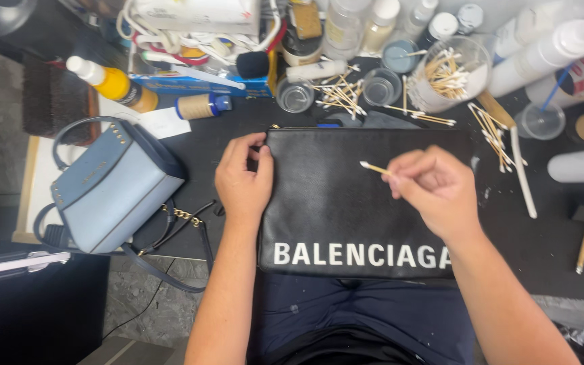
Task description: The person cleans a black leather clutch with white lettering by applying a substance from a cotton swab to the surface of the bag and the lettering.
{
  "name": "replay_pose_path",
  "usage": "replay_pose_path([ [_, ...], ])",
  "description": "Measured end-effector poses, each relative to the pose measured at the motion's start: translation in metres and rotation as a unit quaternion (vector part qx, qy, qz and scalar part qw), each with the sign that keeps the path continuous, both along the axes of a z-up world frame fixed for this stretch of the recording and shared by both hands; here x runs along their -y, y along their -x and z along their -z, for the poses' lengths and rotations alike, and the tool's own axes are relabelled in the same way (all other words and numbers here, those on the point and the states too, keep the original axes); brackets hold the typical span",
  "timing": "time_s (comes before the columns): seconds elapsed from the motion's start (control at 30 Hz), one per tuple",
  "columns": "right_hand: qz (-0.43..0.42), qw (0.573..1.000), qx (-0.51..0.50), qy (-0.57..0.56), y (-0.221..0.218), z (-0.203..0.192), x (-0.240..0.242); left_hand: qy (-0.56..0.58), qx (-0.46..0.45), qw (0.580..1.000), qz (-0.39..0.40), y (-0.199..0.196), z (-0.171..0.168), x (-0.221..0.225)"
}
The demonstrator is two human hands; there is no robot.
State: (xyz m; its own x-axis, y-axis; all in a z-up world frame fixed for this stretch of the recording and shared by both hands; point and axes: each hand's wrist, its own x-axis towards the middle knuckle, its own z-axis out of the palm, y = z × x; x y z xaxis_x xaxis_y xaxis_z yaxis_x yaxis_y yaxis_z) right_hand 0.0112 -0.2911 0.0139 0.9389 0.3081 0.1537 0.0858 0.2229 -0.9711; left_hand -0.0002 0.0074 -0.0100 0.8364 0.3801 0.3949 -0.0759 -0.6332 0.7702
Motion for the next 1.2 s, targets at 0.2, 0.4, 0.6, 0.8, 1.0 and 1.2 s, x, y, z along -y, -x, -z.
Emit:
replay_pose_path([
  [0.2,0.031,0.993,-0.033,0.109,0.069,0.009,0.053,0.042,-0.041,0.997,0.057,0.01,-0.022,0.0],
  [0.4,0.084,0.98,-0.078,0.16,0.093,0.015,0.076,-0.057,-0.017,0.97,0.234,0.059,-0.054,0.05],
  [0.6,0.058,0.969,-0.046,0.234,0.097,0.02,0.075,-0.081,-0.09,0.891,0.437,0.07,-0.04,0.105],
  [0.8,-0.016,0.898,0.096,0.429,0.085,-0.003,0.056,-0.141,-0.12,0.897,0.402,0.066,-0.036,0.102],
  [1.0,-0.015,0.889,0.165,0.427,0.071,-0.011,0.047,-0.158,-0.132,0.899,0.386,0.064,-0.034,0.106],
  [1.2,0.038,0.937,0.109,0.33,0.077,0.012,0.061,-0.156,-0.132,0.917,0.342,0.066,-0.026,0.115],
])
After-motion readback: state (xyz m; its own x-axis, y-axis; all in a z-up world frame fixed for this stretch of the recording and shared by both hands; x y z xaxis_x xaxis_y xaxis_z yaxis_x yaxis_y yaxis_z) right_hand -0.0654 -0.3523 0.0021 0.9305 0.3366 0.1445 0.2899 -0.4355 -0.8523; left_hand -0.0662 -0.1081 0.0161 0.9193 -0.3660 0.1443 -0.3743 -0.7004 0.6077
